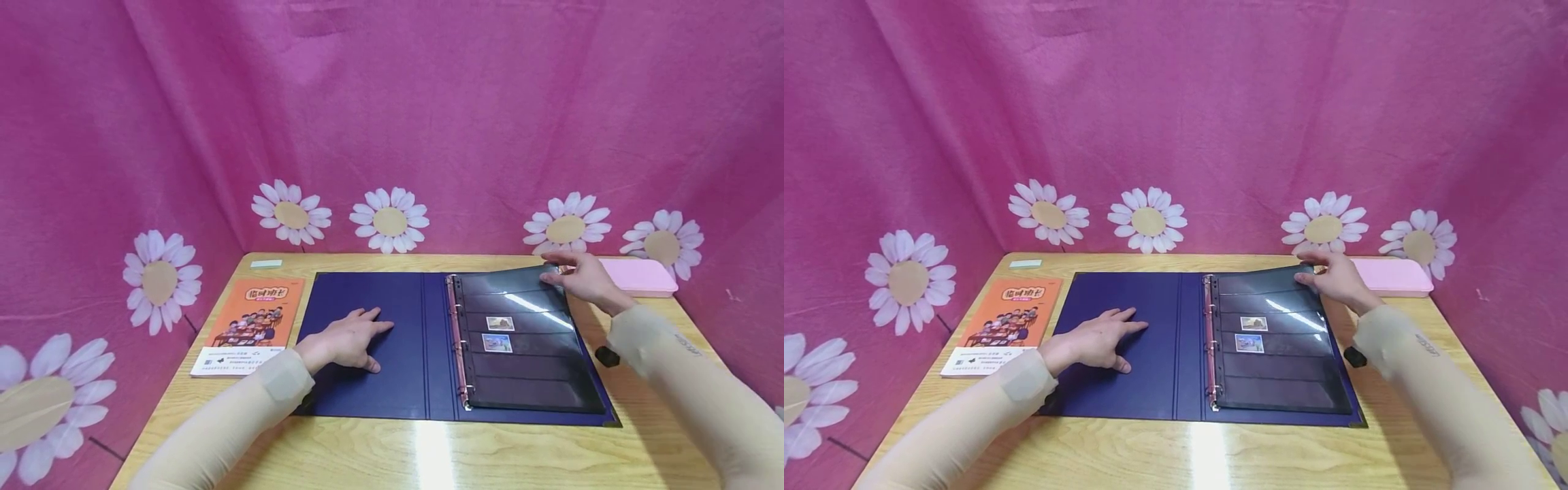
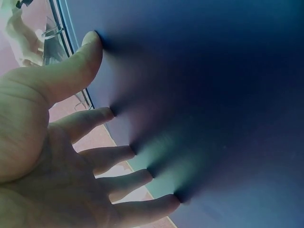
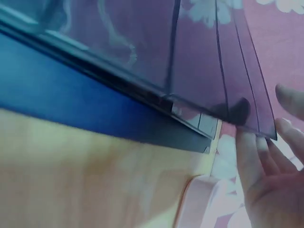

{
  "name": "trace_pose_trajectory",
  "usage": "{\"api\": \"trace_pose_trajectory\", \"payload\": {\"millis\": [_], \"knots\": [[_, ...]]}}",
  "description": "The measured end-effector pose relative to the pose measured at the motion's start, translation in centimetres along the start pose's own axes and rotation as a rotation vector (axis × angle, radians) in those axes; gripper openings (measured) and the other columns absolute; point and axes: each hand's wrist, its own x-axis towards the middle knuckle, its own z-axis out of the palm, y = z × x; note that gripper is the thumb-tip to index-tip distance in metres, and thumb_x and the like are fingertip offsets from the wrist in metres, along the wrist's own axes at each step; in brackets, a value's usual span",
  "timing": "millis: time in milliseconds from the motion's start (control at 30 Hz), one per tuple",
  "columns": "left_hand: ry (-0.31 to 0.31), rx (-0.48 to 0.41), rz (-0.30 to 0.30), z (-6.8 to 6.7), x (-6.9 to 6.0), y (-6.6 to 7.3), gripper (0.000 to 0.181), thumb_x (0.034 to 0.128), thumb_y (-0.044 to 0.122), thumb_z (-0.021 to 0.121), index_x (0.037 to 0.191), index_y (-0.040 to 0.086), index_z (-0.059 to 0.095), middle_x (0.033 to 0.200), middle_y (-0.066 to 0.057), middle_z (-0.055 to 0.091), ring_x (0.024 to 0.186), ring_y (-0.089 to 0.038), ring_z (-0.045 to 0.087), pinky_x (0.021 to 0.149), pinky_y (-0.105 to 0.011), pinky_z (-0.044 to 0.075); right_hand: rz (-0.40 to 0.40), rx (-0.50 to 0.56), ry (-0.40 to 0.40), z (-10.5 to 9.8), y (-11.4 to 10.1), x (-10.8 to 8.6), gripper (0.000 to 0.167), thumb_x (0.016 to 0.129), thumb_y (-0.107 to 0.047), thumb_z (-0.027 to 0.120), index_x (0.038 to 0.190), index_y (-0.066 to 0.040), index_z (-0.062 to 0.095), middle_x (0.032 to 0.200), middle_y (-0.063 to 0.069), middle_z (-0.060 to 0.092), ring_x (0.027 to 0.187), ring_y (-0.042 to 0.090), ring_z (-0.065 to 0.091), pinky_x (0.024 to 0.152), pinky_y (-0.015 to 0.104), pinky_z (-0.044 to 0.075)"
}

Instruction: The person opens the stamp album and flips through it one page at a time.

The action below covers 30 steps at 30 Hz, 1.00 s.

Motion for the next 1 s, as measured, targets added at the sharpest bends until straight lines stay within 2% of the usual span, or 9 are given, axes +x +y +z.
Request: {"api": "trace_pose_trajectory", "payload": {"millis": [67, 133, 233, 300, 400, 533, 700, 800, 1000], "knots": [[-0.001, -0.001, 0.0, 0.0, 0.0, 0.0, 0.087, 0.0949, 0.032, 0.092, 0.171, 0.023, 0.051, 0.187, -0.015, 0.032, 0.174, -0.047, 0.027, 0.134, -0.071, 0.035, 0.041, 0.079, -0.057, -0.3, 0.5, -0.8, 0.069, 0.108, -0.026, 0.078, 0.166, -0.001, 0.05, 0.168, 0.037, 0.049, 0.142, 0.043, 0.062, 0.086, 0.019, 0.059], [-0.005, -0.001, -0.002, 0.1, 0.0, 0.0, 0.087, 0.0956, 0.032, 0.092, 0.171, 0.024, 0.05, 0.187, -0.014, 0.031, 0.174, -0.046, 0.026, 0.134, -0.072, 0.035, 0.073, 0.135, -0.101, -0.5, 0.9, -1.7, 0.071, 0.109, -0.026, 0.077, 0.169, -0.002, 0.047, 0.17, 0.039, 0.044, 0.134, 0.027, 0.065, 0.084, 0.023, 0.063], [-0.003, 0.002, -0.006, 0.1, 0.0, 0.0, 0.087, 0.0956, 0.033, 0.092, 0.171, 0.024, 0.05, 0.187, -0.013, 0.032, 0.174, -0.046, 0.026, 0.134, -0.071, 0.035, 0.083, 0.173, -0.135, -0.6, 1.5, -2.9, 0.068, 0.108, -0.024, 0.078, 0.166, 0.0, 0.05, 0.165, 0.038, 0.049, 0.115, 0.004, 0.064, 0.081, 0.026, 0.064], [-0.004, 0.002, -0.008, 0.1, 0.0, 0.0, 0.087, 0.0958, 0.033, 0.092, 0.171, 0.025, 0.05, 0.187, -0.013, 0.031, 0.174, -0.046, 0.026, 0.135, -0.071, 0.035, 0.081, 0.183, -0.165, -0.7, 1.7, -3.8, 0.065, 0.107, -0.023, 0.079, 0.162, 0.001, 0.055, 0.156, 0.033, 0.057, 0.102, -0.004, 0.064, 0.077, 0.028, 0.064], [-0.002, 0.0, -0.005, 0.2, 0.1, -0.1, 0.087, 0.0956, 0.033, 0.092, 0.171, 0.025, 0.05, 0.187, -0.013, 0.031, 0.174, -0.046, 0.026, 0.134, -0.071, 0.035, 0.073, 0.203, -0.233, -1.0, 2.0, -5.1, 0.06, 0.104, -0.018, 0.082, 0.156, 0.002, 0.062, 0.114, 0.014, 0.071, 0.08, 0.0, 0.061, 0.066, 0.028, 0.058], [-0.002, -0.004, -0.008, 0.3, 0.2, -0.2, 0.087, 0.0955, 0.032, 0.092, 0.171, 0.025, 0.05, 0.187, -0.013, 0.03, 0.175, -0.046, 0.025, 0.135, -0.071, 0.034, 0.042, 0.267, -0.312, -1.6, 2.2, -6.1, 0.05, 0.102, -0.008, 0.079, 0.15, 0.001, 0.067, 0.081, -0.008, 0.055, 0.071, 0.004, 0.058, 0.063, 0.026, 0.056], [0.002, -0.007, -0.011, 0.3, 0.2, -0.2, 0.087, 0.0949, 0.032, 0.092, 0.171, 0.025, 0.05, 0.187, -0.013, 0.031, 0.174, -0.046, 0.026, 0.136, -0.07, 0.034, -0.018, 0.352, -0.314, -2.0, 1.9, -6.4, 0.042, 0.102, 0.006, 0.071, 0.139, -0.013, 0.078, 0.087, -0.008, 0.072, 0.085, 0.002, 0.073, 0.069, 0.026, 0.063], [0.003, -0.006, -0.007, 0.4, 0.2, -0.2, 0.087, 0.0951, 0.032, 0.092, 0.171, 0.025, 0.05, 0.187, -0.013, 0.031, 0.174, -0.046, 0.026, 0.136, -0.07, 0.033, -0.03, 0.349, -0.29, -2.3, 1.2, -6.3, 0.043, 0.102, 0.007, 0.07, 0.134, -0.019, 0.08, 0.084, -0.007, 0.072, 0.084, 0.002, 0.073, 0.069, 0.028, 0.064], [0.005, -0.006, -0.003, 0.2, 0.1, -0.1, 0.087, 0.095, 0.032, 0.092, 0.171, 0.025, 0.05, 0.187, -0.013, 0.031, 0.174, -0.046, 0.026, 0.135, -0.072, 0.034, 0.008, 0.3, -0.226, -3.2, -1.2, -6.0, 0.038, 0.103, -0.003, 0.077, 0.14, -0.014, 0.078, 0.084, -0.017, 0.064, 0.084, -0.001, 0.068, 0.073, 0.032, 0.068]]}}
